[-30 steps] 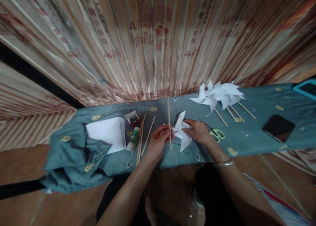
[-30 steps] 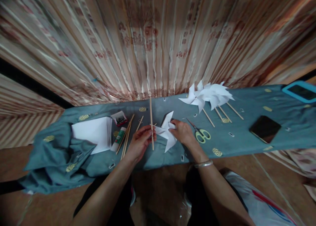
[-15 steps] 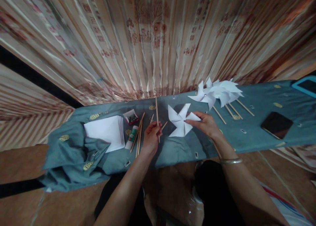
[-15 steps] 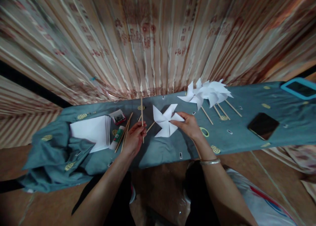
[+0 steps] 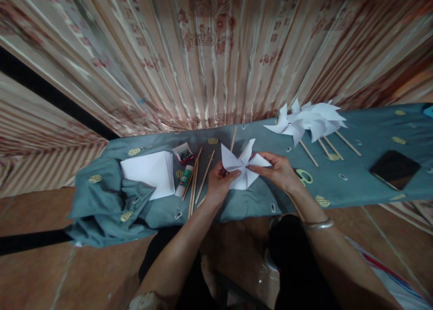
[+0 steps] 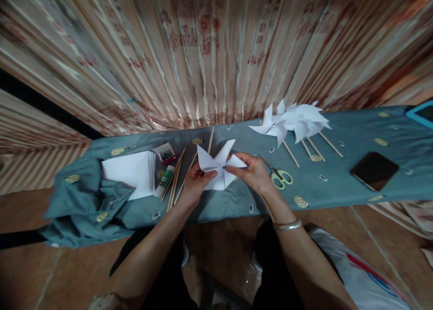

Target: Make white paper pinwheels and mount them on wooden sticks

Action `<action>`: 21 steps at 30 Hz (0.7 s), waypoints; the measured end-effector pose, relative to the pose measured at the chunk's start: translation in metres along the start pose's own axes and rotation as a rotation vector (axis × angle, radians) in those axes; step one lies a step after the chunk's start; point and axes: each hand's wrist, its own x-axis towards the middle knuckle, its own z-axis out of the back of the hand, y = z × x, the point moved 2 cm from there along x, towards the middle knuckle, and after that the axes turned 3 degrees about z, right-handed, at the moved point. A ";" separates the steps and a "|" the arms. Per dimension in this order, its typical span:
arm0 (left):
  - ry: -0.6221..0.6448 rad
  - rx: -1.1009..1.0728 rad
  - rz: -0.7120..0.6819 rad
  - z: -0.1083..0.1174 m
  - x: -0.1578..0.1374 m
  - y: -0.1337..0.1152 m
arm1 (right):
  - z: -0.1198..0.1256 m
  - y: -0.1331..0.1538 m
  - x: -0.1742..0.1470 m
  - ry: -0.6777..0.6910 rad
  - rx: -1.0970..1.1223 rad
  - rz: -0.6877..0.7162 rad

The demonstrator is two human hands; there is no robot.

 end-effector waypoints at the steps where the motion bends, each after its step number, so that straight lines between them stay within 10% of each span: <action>1: -0.002 0.011 -0.002 0.001 0.000 0.000 | 0.001 0.001 -0.001 0.022 -0.005 -0.008; 21: 0.050 0.072 -0.012 -0.002 -0.005 -0.001 | 0.004 -0.010 -0.007 0.188 0.244 -0.300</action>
